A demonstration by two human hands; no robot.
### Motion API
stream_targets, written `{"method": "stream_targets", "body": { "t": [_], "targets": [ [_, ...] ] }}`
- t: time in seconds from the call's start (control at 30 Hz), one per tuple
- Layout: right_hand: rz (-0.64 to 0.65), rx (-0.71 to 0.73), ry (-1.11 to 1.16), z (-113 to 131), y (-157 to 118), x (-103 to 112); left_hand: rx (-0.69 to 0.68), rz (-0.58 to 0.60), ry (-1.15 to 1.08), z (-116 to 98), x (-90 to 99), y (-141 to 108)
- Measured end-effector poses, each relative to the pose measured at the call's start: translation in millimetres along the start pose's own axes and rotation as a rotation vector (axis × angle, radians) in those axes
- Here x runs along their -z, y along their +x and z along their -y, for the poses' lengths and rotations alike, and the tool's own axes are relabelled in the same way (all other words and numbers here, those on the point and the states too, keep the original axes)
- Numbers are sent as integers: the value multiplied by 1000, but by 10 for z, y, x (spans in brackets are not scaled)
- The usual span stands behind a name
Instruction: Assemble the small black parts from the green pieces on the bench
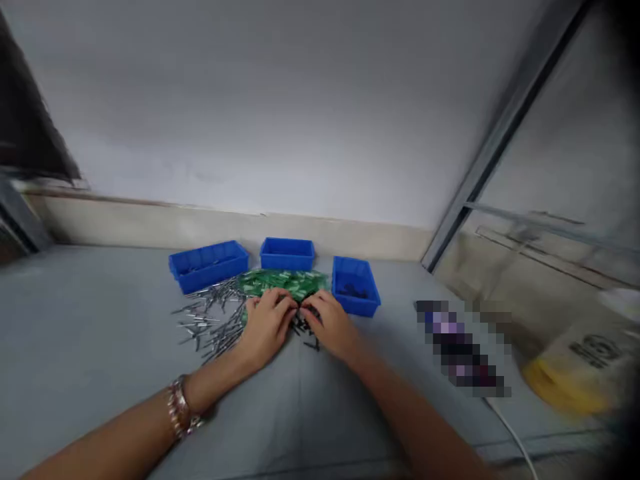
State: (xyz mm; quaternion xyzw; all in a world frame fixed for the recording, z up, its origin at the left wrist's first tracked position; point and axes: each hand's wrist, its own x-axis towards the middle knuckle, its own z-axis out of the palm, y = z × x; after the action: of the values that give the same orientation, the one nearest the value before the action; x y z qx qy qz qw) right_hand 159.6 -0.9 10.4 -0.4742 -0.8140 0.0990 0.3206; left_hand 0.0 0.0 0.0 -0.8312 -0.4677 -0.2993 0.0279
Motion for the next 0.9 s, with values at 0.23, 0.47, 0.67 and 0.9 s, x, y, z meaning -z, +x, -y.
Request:
{"method": "stream_targets", "body": {
  "t": [0.23,0.47,0.67,0.9],
  "targets": [
    [-28,17,29,-33,-6,-12,20,8,-9,-27,-1,6],
    [-34,32,73,-34,-2,15,20,25,-14,-37,19,28],
    [-43,32,86,-49,-5,8,15,7,-22,-46,28,16],
    [-53,21,99,-47,2,3,13,-48,-59,-40,29,10]
  ]
}}
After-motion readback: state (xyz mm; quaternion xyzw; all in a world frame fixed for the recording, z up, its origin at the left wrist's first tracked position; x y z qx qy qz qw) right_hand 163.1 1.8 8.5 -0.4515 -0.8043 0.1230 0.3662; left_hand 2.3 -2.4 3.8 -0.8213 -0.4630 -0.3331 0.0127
